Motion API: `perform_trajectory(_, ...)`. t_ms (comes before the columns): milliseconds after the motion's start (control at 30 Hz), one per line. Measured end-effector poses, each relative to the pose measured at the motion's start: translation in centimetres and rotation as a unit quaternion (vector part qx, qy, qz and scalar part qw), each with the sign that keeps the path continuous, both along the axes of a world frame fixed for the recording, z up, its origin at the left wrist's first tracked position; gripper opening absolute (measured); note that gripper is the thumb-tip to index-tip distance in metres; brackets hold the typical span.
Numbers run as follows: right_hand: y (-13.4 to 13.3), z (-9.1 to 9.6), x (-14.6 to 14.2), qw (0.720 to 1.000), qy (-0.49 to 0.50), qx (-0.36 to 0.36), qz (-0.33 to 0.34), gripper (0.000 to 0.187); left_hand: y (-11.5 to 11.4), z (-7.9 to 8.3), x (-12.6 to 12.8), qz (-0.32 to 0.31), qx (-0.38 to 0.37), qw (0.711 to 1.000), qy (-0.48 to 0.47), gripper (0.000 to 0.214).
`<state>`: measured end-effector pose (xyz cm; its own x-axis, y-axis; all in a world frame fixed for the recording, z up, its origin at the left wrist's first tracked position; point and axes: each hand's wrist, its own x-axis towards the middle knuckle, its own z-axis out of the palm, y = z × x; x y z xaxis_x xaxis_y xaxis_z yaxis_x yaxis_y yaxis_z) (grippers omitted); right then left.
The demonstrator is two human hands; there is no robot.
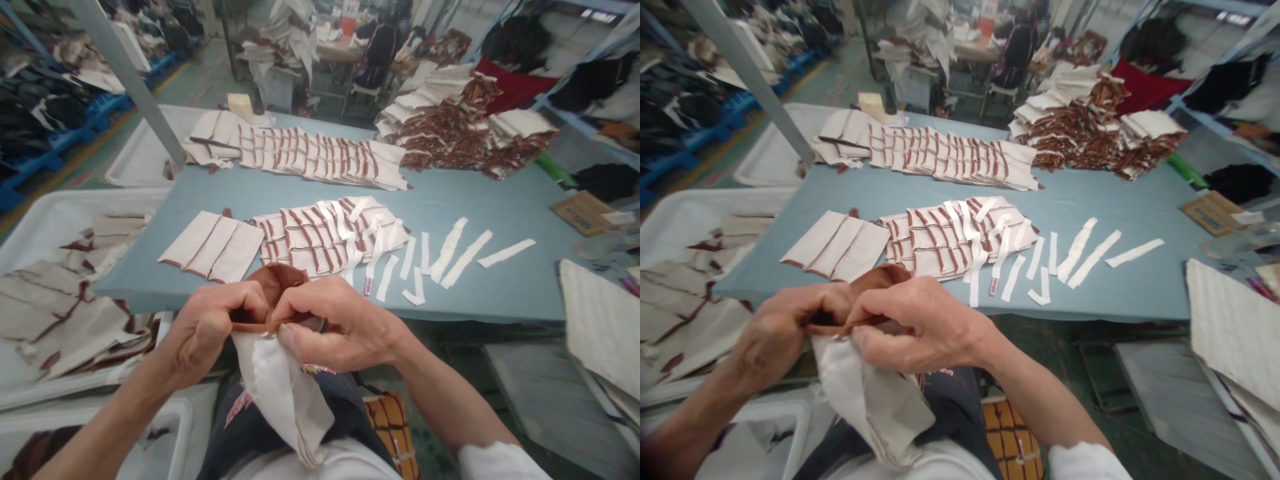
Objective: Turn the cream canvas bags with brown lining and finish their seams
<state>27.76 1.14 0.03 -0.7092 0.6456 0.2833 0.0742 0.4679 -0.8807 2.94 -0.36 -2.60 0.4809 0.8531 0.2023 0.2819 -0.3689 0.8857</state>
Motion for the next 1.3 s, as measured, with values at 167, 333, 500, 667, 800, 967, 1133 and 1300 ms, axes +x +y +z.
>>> perform_trajectory(167, 0.4, 0.7, 0.2, 0.995, -0.061, 0.073, -0.009, 0.016, -0.1, 3.3, -0.5, -0.061, 0.04, 0.993, 0.098, 0.065)
perform_trajectory(333, 0.0, 1.3, 0.7, 0.992, -0.108, 0.072, 0.002, 0.016, 0.1, 4.4, 0.2, -0.078, 0.041, 0.987, 0.132, 0.053)
perform_trajectory(500, 0.2, 1.1, 1.2, 0.996, -0.034, -0.01, 0.077, 0.02, 0.0, 4.6, 0.7, -0.14, 0.004, 0.987, 0.073, 0.05)
perform_trajectory(667, 0.4, -1.5, 0.6, 0.981, 0.057, -0.109, 0.148, 0.021, -1.3, 4.0, 0.9, -0.131, 0.004, 0.991, 0.032, 0.045)
perform_trajectory(800, 0.2, -4.1, -1.0, 0.947, 0.122, -0.239, 0.178, 0.038, -2.7, 3.4, 1.9, -0.086, -0.004, 0.996, -0.013, 0.051)
perform_trajectory(967, 0.7, -4.4, -1.3, 0.942, 0.102, -0.253, 0.198, 0.057, -4.6, 3.1, 3.1, -0.007, 0.064, 0.995, -0.07, 0.054)
perform_trajectory(1133, 2.3, -2.9, 1.0, 0.982, 0.05, -0.151, 0.106, 0.053, -4.5, 2.6, 1.9, -0.003, 0.051, 0.994, -0.098, 0.053)
perform_trajectory(1300, 3.0, -3.3, 1.8, 0.994, 0.022, -0.102, 0.042, 0.071, -3.9, 1.5, -0.4, 0.035, 0.026, 0.997, -0.06, 0.048)
